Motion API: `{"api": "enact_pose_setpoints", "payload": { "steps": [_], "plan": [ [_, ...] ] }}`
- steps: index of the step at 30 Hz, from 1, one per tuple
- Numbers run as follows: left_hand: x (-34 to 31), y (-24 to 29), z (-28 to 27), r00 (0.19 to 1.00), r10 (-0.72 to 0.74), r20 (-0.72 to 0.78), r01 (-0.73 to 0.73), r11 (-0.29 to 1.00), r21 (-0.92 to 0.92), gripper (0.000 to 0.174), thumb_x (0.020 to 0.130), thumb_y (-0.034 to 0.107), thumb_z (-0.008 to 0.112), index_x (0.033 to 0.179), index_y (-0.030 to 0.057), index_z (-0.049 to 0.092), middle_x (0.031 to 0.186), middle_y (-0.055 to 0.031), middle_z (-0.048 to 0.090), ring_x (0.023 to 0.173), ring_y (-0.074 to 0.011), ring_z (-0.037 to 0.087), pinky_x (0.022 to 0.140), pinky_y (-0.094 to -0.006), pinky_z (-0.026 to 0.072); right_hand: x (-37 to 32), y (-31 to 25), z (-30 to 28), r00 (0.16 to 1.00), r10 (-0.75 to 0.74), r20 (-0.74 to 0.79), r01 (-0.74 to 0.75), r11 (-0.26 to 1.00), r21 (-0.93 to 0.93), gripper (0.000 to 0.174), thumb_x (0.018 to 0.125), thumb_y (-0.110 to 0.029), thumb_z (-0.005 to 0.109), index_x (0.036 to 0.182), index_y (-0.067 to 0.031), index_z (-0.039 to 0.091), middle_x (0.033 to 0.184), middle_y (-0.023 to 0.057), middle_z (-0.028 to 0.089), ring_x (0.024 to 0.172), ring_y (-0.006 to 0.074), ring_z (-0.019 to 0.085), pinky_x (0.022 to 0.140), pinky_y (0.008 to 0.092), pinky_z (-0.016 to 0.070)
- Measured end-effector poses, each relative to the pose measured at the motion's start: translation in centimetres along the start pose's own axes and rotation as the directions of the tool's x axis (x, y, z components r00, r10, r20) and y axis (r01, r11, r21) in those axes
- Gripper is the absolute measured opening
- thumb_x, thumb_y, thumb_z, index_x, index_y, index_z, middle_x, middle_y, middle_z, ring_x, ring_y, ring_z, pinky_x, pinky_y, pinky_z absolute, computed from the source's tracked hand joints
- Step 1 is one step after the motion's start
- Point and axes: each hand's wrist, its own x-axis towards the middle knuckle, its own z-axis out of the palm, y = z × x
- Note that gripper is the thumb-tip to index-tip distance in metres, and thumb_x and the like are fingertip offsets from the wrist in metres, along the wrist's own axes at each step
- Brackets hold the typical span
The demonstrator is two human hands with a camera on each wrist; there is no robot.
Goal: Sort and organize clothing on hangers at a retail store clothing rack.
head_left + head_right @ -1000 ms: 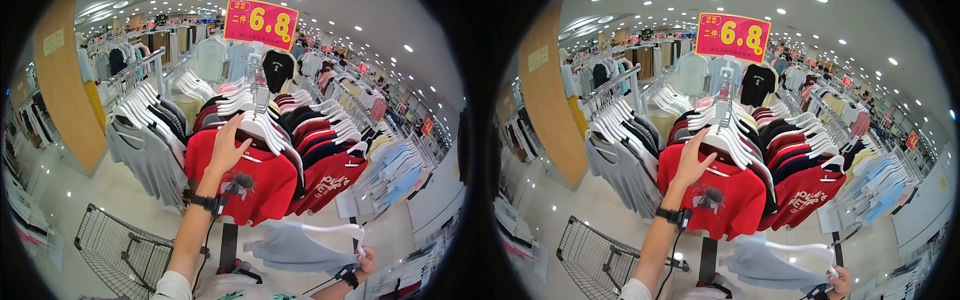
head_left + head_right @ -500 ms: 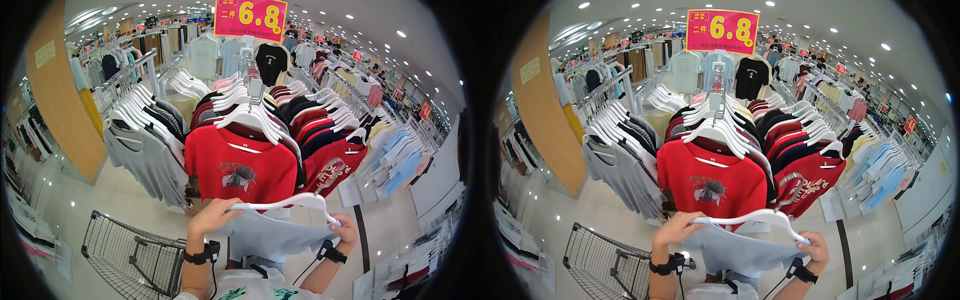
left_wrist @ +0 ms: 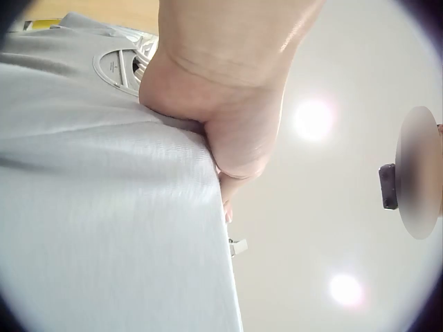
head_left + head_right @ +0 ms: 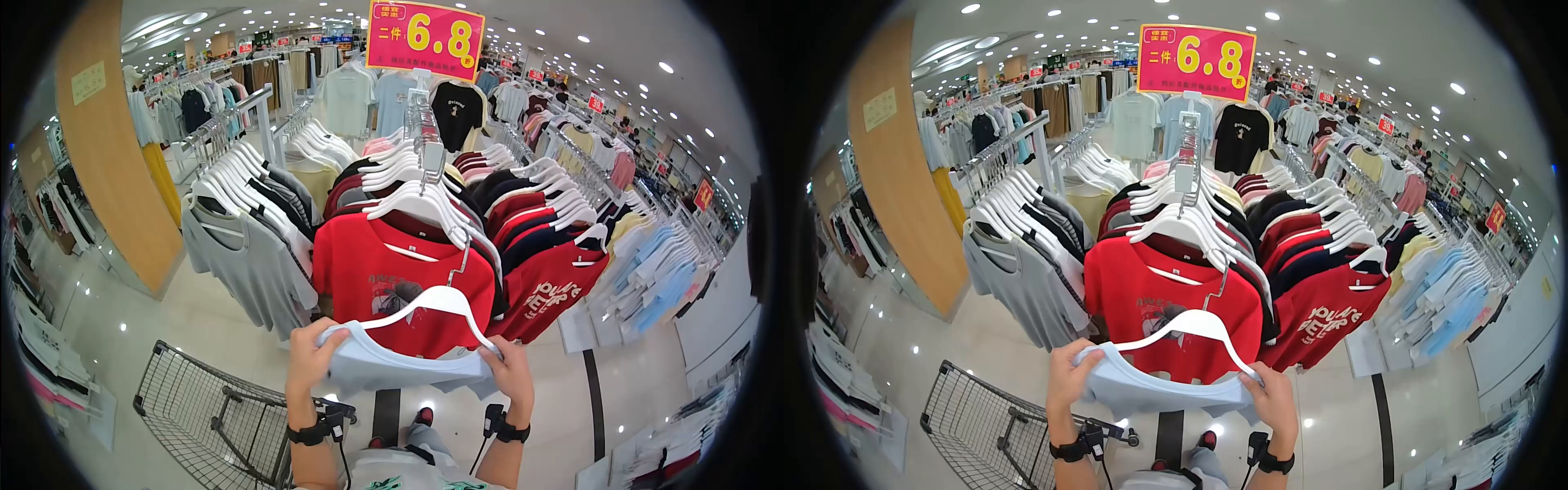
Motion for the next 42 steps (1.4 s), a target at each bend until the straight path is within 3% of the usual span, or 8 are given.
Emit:
{"api": "enact_pose_setpoints", "payload": {
  "steps": [12, 15, 21, 28, 31, 36, 39, 42],
  "plan": [
    [-0.1, 0.1, 0.5, 0.999, 0.04, 0.032, -0.039, 0.999, -0.039, 0.021, 0.093, 0.019, 0.073, 0.09, -0.0016, 0.07, 0.064, -0.0036, 0.06, 0.062, -0.0073, 0.051, 0.057, -0.027, 0.0428, 0.0, -2.6, -0.5, 0.985, -0.125, -0.118, 0.129, 0.991, 0.028, 0.013, 0.088, -0.01, 0.072, 0.098, -0.001, 0.07, 0.074, 0.0159, 0.066, 0.064, 0.0287, 0.062, 0.062, 0.0342, 0.0473],
    [-0.3, -0.1, 0.2, 0.999, 0.042, -0.004, -0.042, 0.999, 0.027, 0.021, 0.093, 0.019, 0.073, 0.09, -0.0014, 0.07, 0.063, -0.0026, 0.059, 0.061, -0.0069, 0.049, 0.055, -0.0269, 0.0404, 0.7, -3.9, -0.7, 0.99, -0.1, -0.096, 0.099, 0.995, -0.009, 0.012, 0.088, -0.009, 0.072, 0.097, -0.0013, 0.07, 0.075, 0.0151, 0.067, 0.064, 0.0281, 0.062, 0.063, 0.0331, 0.0473],
    [-0.2, 0.5, 0.1, 0.99, 0.119, -0.073, -0.122, 0.992, -0.039, 0.02, 0.093, 0.019, 0.073, 0.089, -0.0008, 0.07, 0.06, -0.0012, 0.053, 0.058, -0.0062, 0.044, 0.052, -0.0267, 0.0352, 2.0, -4.4, -0.7, 0.972, -0.171, -0.159, 0.177, 0.984, 0.024, 0.011, 0.087, -0.006, 0.072, 0.098, -0.0025, 0.071, 0.076, 0.0136, 0.068, 0.064, 0.0235, 0.062, 0.062, 0.0318, 0.0463],
    [-0.5, 0.7, -0.7, 0.994, 0.044, -0.1, -0.042, 0.999, 0.018, 0.019, 0.093, 0.019, 0.073, 0.09, 0.0003, 0.07, 0.062, -0.0025, 0.053, 0.059, -0.0064, 0.044, 0.053, -0.0278, 0.0345, 2.7, -5.6, 0.1, 0.979, -0.169, -0.116, 0.168, 0.986, -0.022, 0.013, 0.089, -0.01, 0.072, 0.101, -0.0044, 0.071, 0.078, 0.0123, 0.069, 0.064, 0.0224, 0.062, 0.059, 0.0313, 0.0469],
    [-0.6, 0.8, -0.9, 0.999, 0.044, -0.008, -0.043, 0.995, 0.094, 0.022, 0.094, 0.023, 0.072, 0.091, 0.0012, 0.069, 0.062, -0.0069, 0.052, 0.056, -0.0118, 0.045, 0.054, -0.0301, 0.0362, 2.7, -5.7, 0.5, 0.98, -0.165, -0.107, 0.16, 0.986, -0.053, 0.014, 0.089, -0.011, 0.073, 0.101, -0.0045, 0.071, 0.079, 0.0131, 0.069, 0.064, 0.0248, 0.063, 0.059, 0.0326, 0.0475],
    [-1.0, 0.3, 0.0, 0.99, 0.007, 0.139, -0.047, 0.958, 0.283, 0.032, 0.097, 0.032, 0.066, 0.088, 0.0009, 0.063, 0.066, -0.0183, 0.057, 0.062, -0.0375, 0.055, 0.06, -0.0425, 0.0432, 2.2, -4.9, 1.7, 0.982, -0.178, -0.059, 0.173, 0.981, -0.085, 0.016, 0.088, -0.013, 0.074, 0.102, -0.0054, 0.072, 0.08, 0.0148, 0.069, 0.065, 0.0287, 0.066, 0.061, 0.0349, 0.0509],
    [-0.9, -1.2, 1.8, 0.974, 0.057, 0.218, -0.128, 0.936, 0.327, 0.033, 0.098, 0.032, 0.065, 0.087, 0.0004, 0.059, 0.069, -0.0214, 0.059, 0.068, -0.042, 0.06, 0.062, -0.0468, 0.0443, 2.2, -5.0, 2.9, 0.977, -0.212, 0.017, 0.212, 0.974, -0.083, 0.018, 0.086, -0.014, 0.075, 0.103, -0.0072, 0.073, 0.081, 0.0144, 0.07, 0.069, 0.0303, 0.069, 0.064, 0.0368, 0.0533],
    [-1.0, -1.4, 3.3, 0.983, 0.077, 0.165, -0.126, 0.942, 0.311, 0.033, 0.096, 0.031, 0.066, 0.086, 0.0004, 0.058, 0.07, -0.0225, 0.059, 0.07, -0.043, 0.061, 0.061, -0.0475, 0.044, 1.8, -5.6, 3.7, 0.982, -0.173, 0.081, 0.178, 0.983, -0.054, 0.019, 0.086, -0.014, 0.075, 0.104, -0.0078, 0.073, 0.081, 0.0143, 0.07, 0.07, 0.0306, 0.069, 0.066, 0.0365, 0.0539]
  ]
}}
